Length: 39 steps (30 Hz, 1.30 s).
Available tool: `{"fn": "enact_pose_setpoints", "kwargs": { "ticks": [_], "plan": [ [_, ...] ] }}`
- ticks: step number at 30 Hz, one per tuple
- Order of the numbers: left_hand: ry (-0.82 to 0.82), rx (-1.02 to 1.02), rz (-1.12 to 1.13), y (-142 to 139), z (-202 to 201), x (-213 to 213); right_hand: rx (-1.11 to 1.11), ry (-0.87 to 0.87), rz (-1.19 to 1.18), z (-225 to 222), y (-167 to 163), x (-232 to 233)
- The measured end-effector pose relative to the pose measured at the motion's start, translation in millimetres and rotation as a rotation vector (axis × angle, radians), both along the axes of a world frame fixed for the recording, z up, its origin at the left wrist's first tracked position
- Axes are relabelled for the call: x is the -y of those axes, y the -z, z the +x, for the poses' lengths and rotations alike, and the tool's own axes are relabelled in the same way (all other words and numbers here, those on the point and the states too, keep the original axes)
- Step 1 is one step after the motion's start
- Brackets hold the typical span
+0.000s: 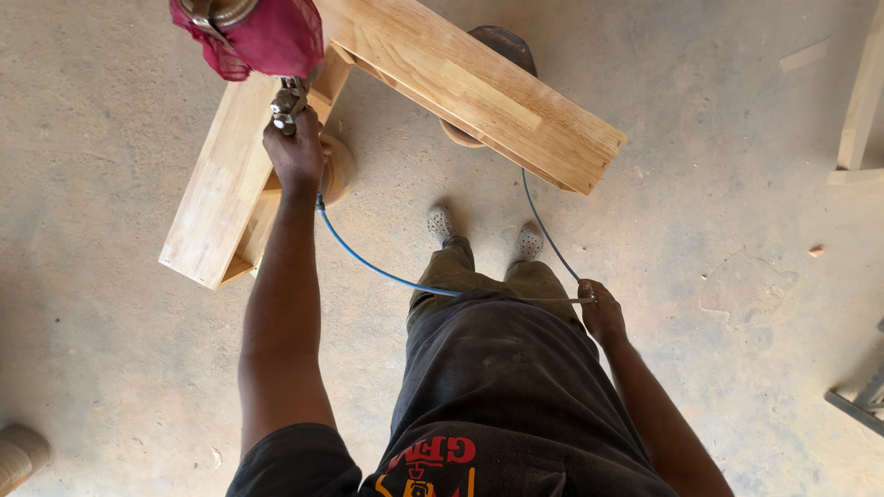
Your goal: The person uses a handheld spray gun to apply a finish to several wooden furniture components, including a small cabinet and multiple planks. The person moves around the items to coat different surfaces and sides.
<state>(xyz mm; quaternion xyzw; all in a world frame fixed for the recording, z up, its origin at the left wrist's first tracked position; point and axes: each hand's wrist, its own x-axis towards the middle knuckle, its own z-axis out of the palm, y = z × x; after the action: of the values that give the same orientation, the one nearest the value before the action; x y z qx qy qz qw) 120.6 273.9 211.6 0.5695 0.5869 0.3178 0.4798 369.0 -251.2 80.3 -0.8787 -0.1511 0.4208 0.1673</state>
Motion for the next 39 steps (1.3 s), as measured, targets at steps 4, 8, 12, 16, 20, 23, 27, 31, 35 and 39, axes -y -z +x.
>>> {"fn": "enact_pose_setpoints", "kwargs": {
  "ticks": [4,8,12,16,20,23,27,31,35,39],
  "plan": [
    [0.210,0.003,-0.144,8,19,46,0.035,0.059,0.044,3,-2,23],
    [0.385,-0.003,-0.274,16,47,95,0.034,0.072,0.025,8,-7,41],
    [0.571,0.029,-0.272,21,75,134,-0.029,0.126,-0.026,9,-11,48],
    [0.712,0.048,-0.364,22,106,155,0.013,0.101,0.018,8,-13,52],
    [0.731,-0.007,-0.575,17,125,159,0.000,0.092,0.026,10,-13,54],
    [0.721,-0.019,-0.538,14,131,145,0.028,0.076,0.040,11,-14,53],
    [0.585,-0.008,-0.414,12,118,109,0.044,0.089,0.039,11,-13,48],
    [0.355,-0.002,-0.374,6,92,61,0.048,0.092,0.008,10,-12,37],
    [0.157,-0.014,-0.252,-5,60,4,0.053,0.074,0.007,7,-7,15],
    [-0.032,0.033,-0.173,-22,36,-47,0.041,0.016,0.018,2,-3,-10]
  ]
}}
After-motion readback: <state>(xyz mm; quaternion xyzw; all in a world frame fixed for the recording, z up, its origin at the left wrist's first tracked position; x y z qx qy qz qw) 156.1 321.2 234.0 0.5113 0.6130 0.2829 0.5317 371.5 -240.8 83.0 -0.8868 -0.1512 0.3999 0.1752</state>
